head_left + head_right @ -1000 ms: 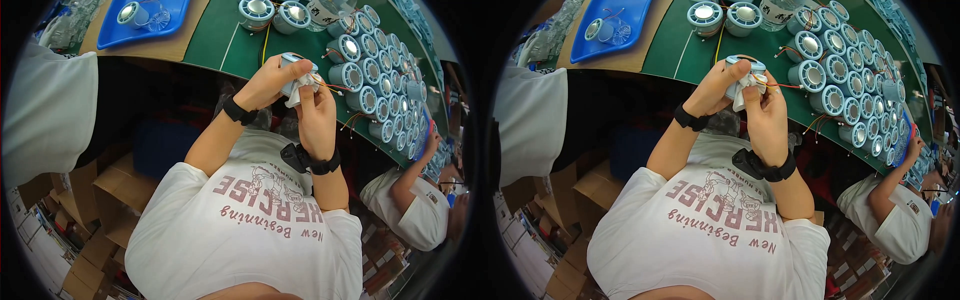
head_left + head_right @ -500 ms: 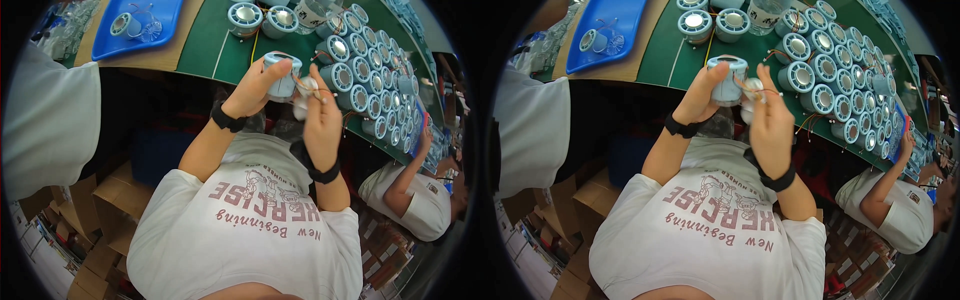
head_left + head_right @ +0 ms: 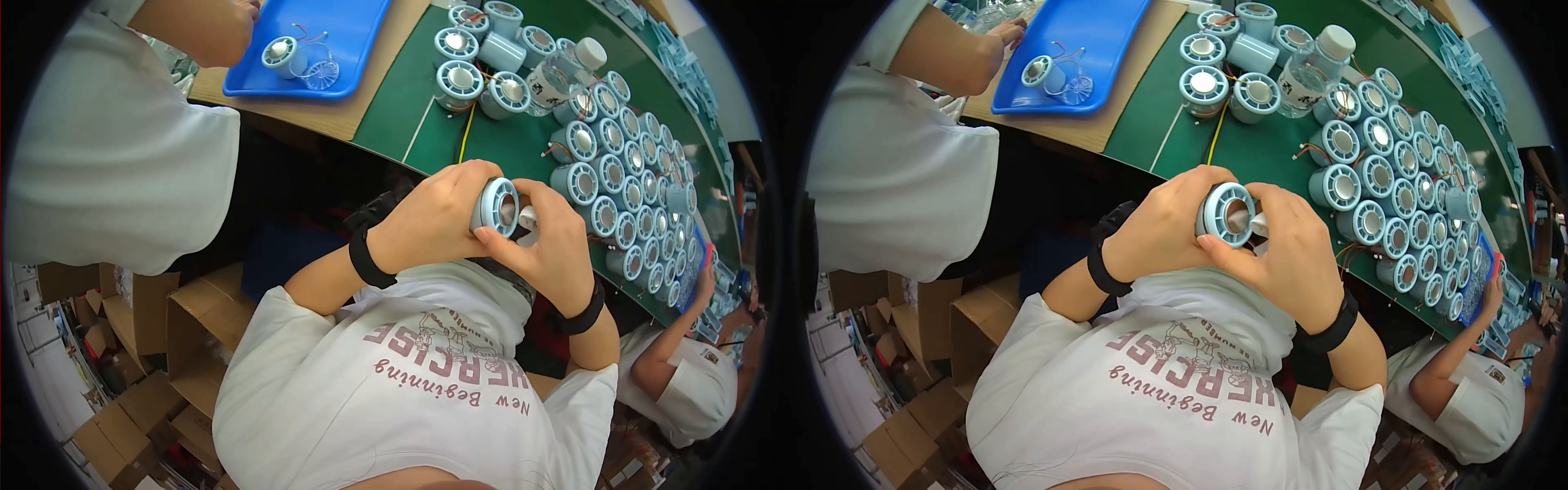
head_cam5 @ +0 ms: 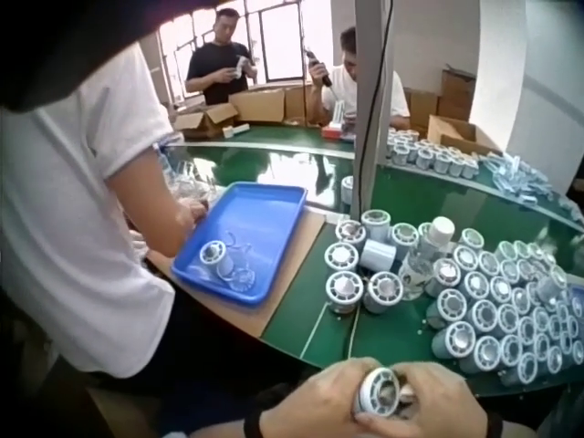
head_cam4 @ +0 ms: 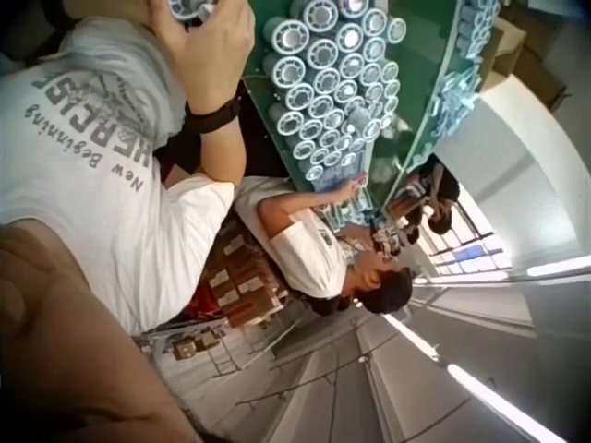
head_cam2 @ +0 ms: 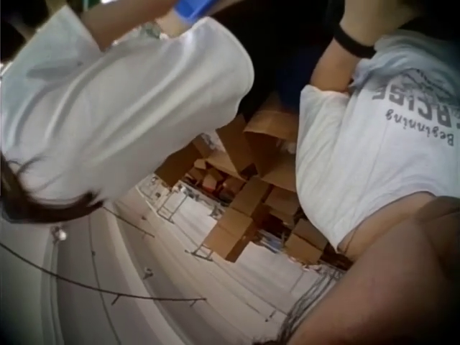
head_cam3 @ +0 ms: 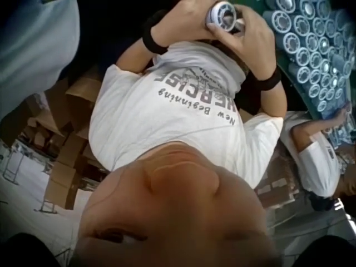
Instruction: The person picks up a motor, wipes its sides and top with a cloth, and then wipes a plastic cover before placing it onto the motor. They then set the assembled unit back onto the table and repeat the process with another motor.
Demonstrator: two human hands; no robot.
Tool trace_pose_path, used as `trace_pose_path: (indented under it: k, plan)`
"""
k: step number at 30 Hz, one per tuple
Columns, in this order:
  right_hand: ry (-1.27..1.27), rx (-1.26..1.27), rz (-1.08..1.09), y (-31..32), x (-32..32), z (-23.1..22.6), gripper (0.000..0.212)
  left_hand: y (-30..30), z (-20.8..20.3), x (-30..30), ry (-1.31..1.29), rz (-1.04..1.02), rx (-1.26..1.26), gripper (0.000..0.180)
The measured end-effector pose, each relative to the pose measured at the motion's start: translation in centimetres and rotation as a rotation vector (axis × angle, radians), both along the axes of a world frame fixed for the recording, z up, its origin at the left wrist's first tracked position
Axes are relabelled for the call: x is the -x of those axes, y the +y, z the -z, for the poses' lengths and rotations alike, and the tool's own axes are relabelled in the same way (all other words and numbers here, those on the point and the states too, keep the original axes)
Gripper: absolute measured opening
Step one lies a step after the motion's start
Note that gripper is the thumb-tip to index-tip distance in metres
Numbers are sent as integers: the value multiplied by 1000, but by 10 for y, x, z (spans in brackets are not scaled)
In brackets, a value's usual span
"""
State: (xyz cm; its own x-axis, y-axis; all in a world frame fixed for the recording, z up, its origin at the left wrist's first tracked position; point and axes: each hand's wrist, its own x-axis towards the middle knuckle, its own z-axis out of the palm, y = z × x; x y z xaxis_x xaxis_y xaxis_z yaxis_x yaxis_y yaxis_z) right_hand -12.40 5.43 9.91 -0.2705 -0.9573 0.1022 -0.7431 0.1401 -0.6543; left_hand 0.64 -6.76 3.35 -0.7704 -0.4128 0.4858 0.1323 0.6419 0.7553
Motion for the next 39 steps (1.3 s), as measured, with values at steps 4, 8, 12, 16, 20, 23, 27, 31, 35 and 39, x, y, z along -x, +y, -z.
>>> trace_pose_path:
  k: [4, 8, 12, 16, 20, 23, 27, 31, 35, 39]
  plan:
    - [-30, 106, 91, -5, 14, -9, 44, -5, -5, -7, -59, -59, 69, 65]
    - [-113, 147, 282, -14, 26, -27, 45, -20, 0, -18, -54, -129, -20, 69]
    - [123, 104, 259, -25, 34, -2, 46, -44, -12, -42, -154, -395, 149, 70]
    - [381, 107, 169, -36, 36, 31, 48, -93, -4, -71, 26, -651, -248, 70]
    - [446, 56, 142, -45, 37, 49, 48, -162, 9, -102, 195, -935, -331, 69]
    - [442, 43, 136, -44, 44, 49, 46, -210, 15, -109, 276, -1003, -338, 75]
    - [343, 98, 191, -38, 51, 24, 42, -262, 33, -106, 92, -1119, -256, 85]
    - [46, 85, 343, -20, 65, -9, 38, -296, 55, -116, 81, -1129, -277, 91]
    - [-195, 149, 428, -6, 96, -25, 35, -326, 66, -123, 5, -1015, -324, 96]
    - [-279, 267, 416, 14, 115, -34, 34, -318, 56, -121, -80, -929, -382, 87]
